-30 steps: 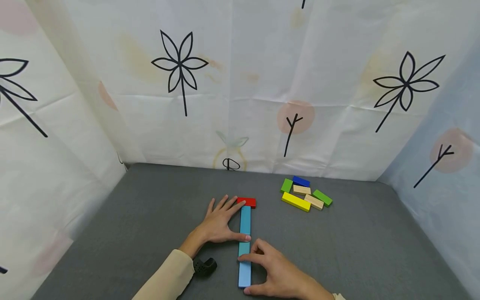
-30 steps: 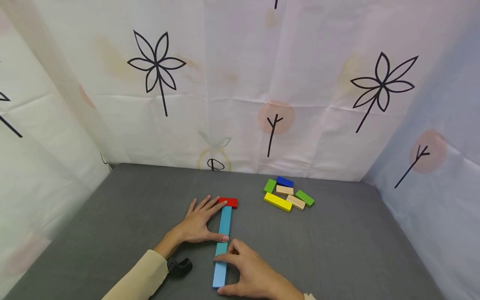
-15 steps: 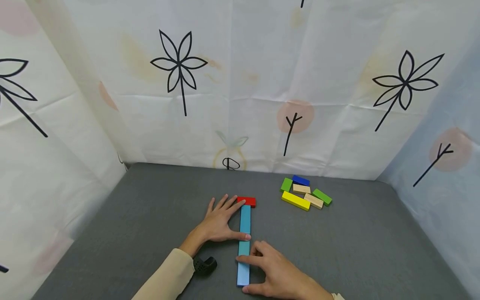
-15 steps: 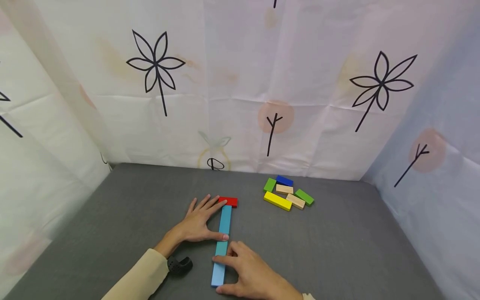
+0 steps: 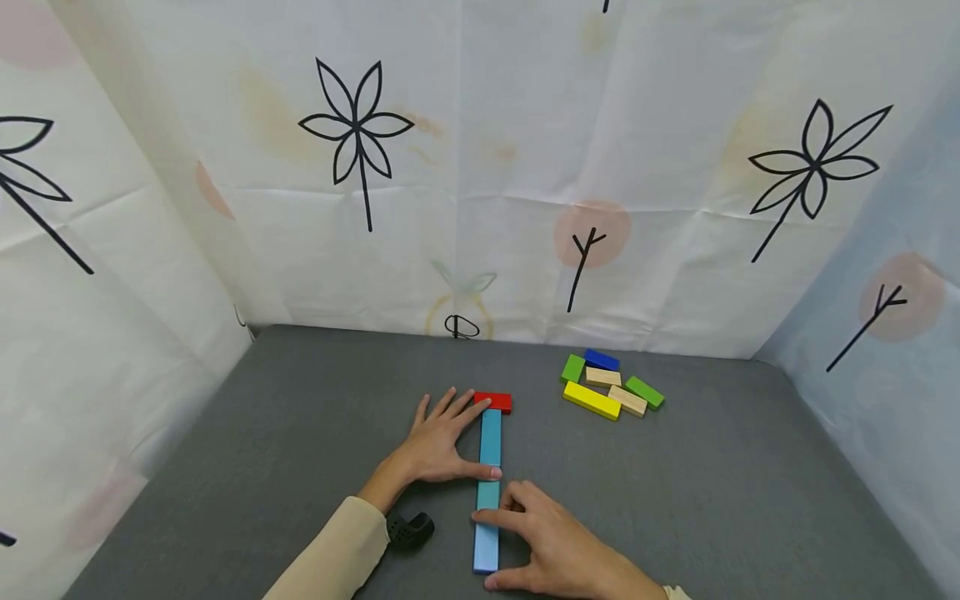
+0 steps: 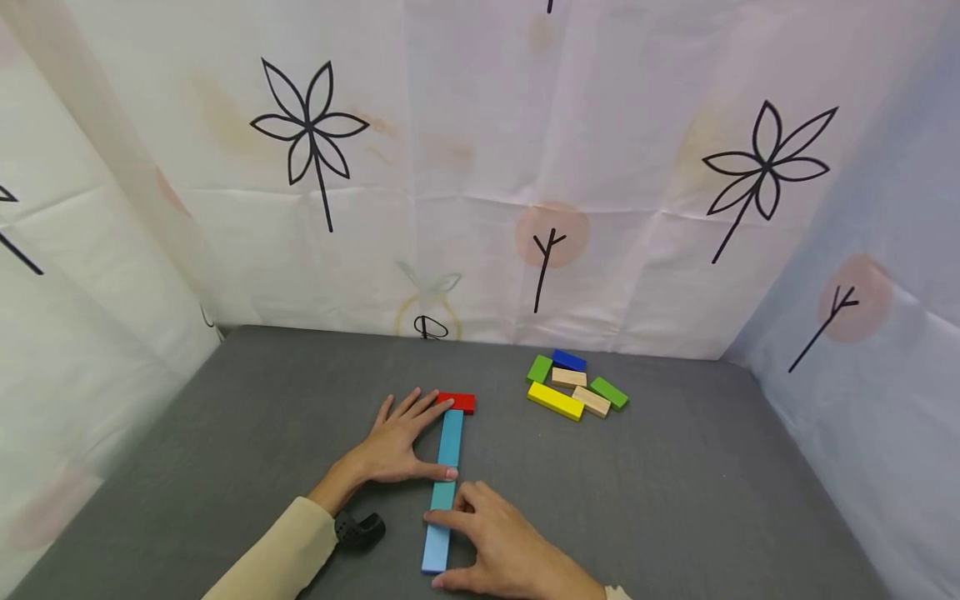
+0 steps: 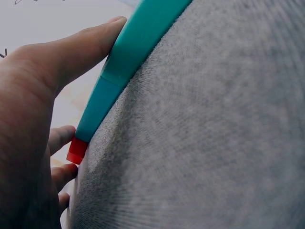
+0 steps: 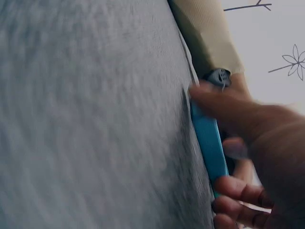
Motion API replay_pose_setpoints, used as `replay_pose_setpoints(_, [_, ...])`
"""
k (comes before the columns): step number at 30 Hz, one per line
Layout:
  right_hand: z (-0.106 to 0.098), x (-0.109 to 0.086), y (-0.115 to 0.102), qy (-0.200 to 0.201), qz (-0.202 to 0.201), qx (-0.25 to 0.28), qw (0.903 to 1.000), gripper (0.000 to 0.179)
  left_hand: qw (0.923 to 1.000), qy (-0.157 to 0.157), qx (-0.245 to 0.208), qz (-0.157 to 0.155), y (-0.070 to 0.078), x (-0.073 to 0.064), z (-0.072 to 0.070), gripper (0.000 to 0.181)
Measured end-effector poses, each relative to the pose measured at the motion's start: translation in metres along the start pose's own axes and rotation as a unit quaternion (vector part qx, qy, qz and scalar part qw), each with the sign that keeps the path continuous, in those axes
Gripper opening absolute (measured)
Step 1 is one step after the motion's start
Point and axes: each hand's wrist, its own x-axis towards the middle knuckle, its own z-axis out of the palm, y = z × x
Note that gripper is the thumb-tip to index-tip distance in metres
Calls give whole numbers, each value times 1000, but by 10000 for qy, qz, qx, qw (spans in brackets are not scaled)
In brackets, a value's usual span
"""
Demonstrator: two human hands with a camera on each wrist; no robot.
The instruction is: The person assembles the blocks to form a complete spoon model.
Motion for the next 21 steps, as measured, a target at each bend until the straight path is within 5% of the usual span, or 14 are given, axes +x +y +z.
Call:
replay_pose_setpoints(4, [-11,-2,5,314,70,220,9992,59,10000,10,-4,-8,-1,1,1,106])
replay_pose_setpoints(8, [-29,-5,24,1384,312,180,9897,46,10000,-29,-6,-39,-1,1,1,106])
replay_pose_setpoints(14, [-51,-14,78,3192,776,-553,9429,41,10000,-27,-40,-16,-2,0,2,106])
replay_pose_setpoints(17, [-56,-21,98,3513,1145,-707,9265,50,10000,-1,-50,27,-2,0,3,106])
replay_pose_setpoints(21, [-58,-28,114,3452,1509,-597,9244,59,10000,24,-28,34,-2,0,3,106])
